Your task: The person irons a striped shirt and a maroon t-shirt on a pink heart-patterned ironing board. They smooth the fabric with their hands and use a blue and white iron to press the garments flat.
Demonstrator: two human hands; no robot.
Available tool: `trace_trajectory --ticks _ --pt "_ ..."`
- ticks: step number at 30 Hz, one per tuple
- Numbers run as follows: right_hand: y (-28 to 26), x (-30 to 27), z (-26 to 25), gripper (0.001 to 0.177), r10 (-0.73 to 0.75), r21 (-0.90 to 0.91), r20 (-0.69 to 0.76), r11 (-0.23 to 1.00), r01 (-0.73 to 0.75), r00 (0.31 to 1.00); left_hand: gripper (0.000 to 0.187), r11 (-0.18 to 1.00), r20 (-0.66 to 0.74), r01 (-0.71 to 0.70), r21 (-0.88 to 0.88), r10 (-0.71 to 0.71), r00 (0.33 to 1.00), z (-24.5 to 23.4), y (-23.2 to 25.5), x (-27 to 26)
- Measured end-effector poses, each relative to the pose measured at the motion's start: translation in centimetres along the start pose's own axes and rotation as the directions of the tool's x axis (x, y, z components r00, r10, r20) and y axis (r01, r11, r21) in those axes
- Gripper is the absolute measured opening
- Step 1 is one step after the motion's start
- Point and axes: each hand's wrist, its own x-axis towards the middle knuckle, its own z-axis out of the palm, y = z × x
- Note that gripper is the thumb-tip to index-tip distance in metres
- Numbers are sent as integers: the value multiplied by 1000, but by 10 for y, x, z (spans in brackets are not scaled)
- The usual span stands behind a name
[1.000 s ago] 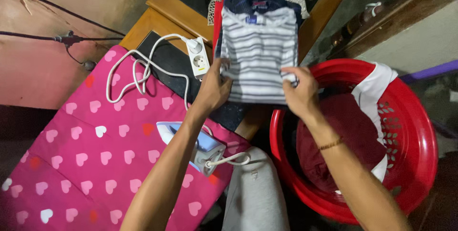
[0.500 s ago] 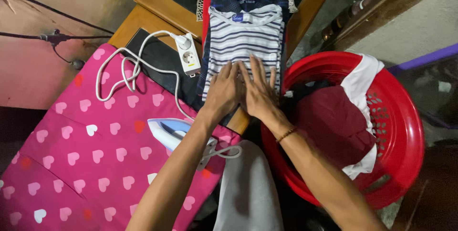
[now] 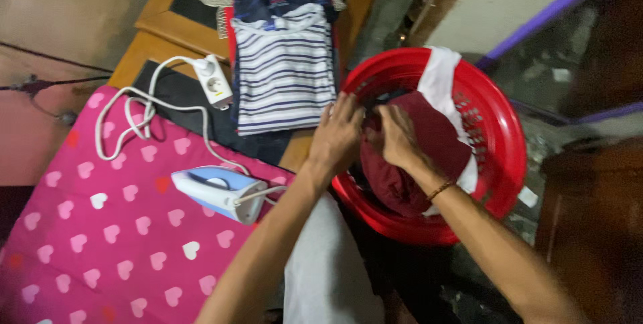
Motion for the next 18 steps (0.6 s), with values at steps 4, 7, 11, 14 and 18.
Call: trace_trajectory --ticks 4,7,11,14,18 --pt "58 -54 -14 64 263 -292 187 935 -202 946 64 994 29 -26 -110 30 999 71 64 -9" --pt "78 -94 -12 59 328 -358 219 903 -237 919 69 982 79 19 -188 -4 997 109 97 -29" --pt "92 -129 11 54 269 -283 183 936 -211 946 78 971 176 83 -222 -43 983 126 117 -58" --pt "93 -133 22 35 169 -254 23 954 -158 985 82 969 208 116 -220 -70 976 127 112 -70" --pt "75 -119 10 11 58 -183 -66 981 -69 996 81 994 165 92 -57 -81 983 130 99 -76"
